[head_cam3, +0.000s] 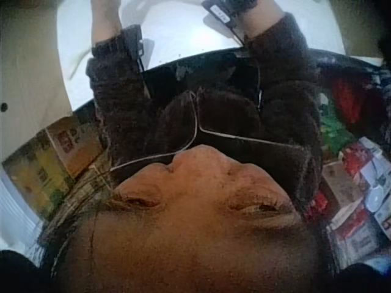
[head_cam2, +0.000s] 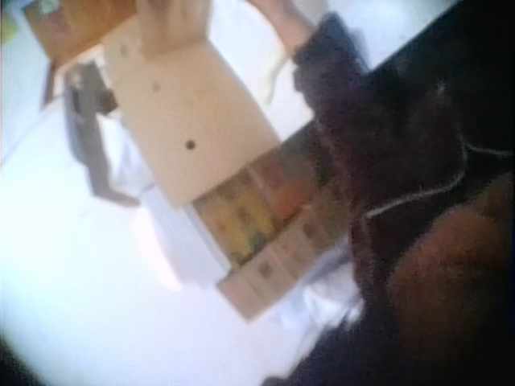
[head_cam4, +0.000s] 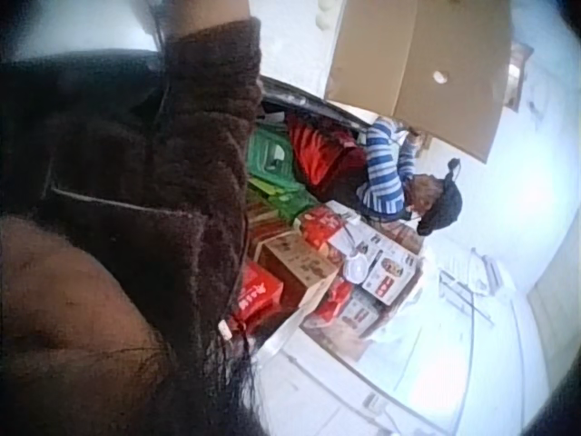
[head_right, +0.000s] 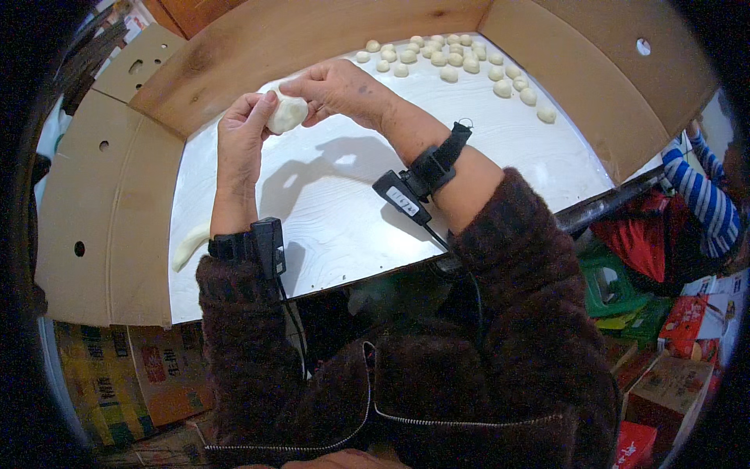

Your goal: The person repeatedly picks up small dough pieces, rolls them into balls between the palms, and flattens them into discs by hand. The flattened discs are placed on a white work surface alongside many previously made pieces.

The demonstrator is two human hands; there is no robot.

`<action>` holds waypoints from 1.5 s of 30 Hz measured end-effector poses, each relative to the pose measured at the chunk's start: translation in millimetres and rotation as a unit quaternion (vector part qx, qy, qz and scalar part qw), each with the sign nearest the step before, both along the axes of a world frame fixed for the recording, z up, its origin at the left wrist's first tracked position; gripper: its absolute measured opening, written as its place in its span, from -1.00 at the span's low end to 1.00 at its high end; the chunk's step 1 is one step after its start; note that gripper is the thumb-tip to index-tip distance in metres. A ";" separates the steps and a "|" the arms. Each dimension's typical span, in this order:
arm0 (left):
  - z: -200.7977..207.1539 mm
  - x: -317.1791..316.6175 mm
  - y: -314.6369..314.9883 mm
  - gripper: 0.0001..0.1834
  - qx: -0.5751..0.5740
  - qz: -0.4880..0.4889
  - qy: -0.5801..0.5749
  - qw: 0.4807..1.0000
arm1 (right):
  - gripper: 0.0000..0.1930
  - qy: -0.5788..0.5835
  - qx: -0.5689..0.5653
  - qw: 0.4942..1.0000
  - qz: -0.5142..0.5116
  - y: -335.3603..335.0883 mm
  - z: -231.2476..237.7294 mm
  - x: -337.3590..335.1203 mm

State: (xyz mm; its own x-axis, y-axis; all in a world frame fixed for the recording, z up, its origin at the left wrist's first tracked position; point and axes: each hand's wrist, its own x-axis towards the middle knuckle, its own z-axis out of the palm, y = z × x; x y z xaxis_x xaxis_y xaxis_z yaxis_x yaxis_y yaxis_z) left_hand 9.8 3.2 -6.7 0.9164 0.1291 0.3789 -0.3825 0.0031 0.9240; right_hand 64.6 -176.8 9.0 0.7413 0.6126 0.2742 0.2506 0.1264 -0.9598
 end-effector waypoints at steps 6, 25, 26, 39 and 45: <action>-0.7 1.2 -0.1 -0.79 0.025 0.013 0.016 0.999 | -0.68 -0.034 -0.019 0.999 -0.001 0.0 -2.6 6.4; -4.0 4.1 -1.2 -0.79 -0.044 -0.029 -0.008 0.999 | -0.69 -0.058 0.008 0.996 -0.062 2.4 -10.2 10.4; -3.2 3.6 -0.9 -0.79 -0.044 -0.029 -0.014 0.999 | -0.68 -0.044 0.021 0.998 -0.037 2.5 -9.7 9.5; -3.8 1.1 -0.3 -0.72 -0.010 -0.020 -0.009 1.000 | -0.69 -0.013 -0.016 1.000 -0.009 -0.5 -11.3 12.9; -1.6 -2.1 3.4 -0.76 -0.014 -0.003 0.020 1.000 | -0.65 0.007 -0.005 1.000 -0.002 -2.2 -6.3 11.0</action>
State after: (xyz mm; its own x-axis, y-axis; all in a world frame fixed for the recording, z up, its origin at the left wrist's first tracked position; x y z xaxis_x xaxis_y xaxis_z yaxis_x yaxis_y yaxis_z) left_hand 7.7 6.5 -8.4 0.9314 0.1327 0.3390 -0.3458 0.0311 0.9378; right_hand 75.6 -179.0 2.8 0.7473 0.6123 0.2580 0.2374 0.1167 -0.9644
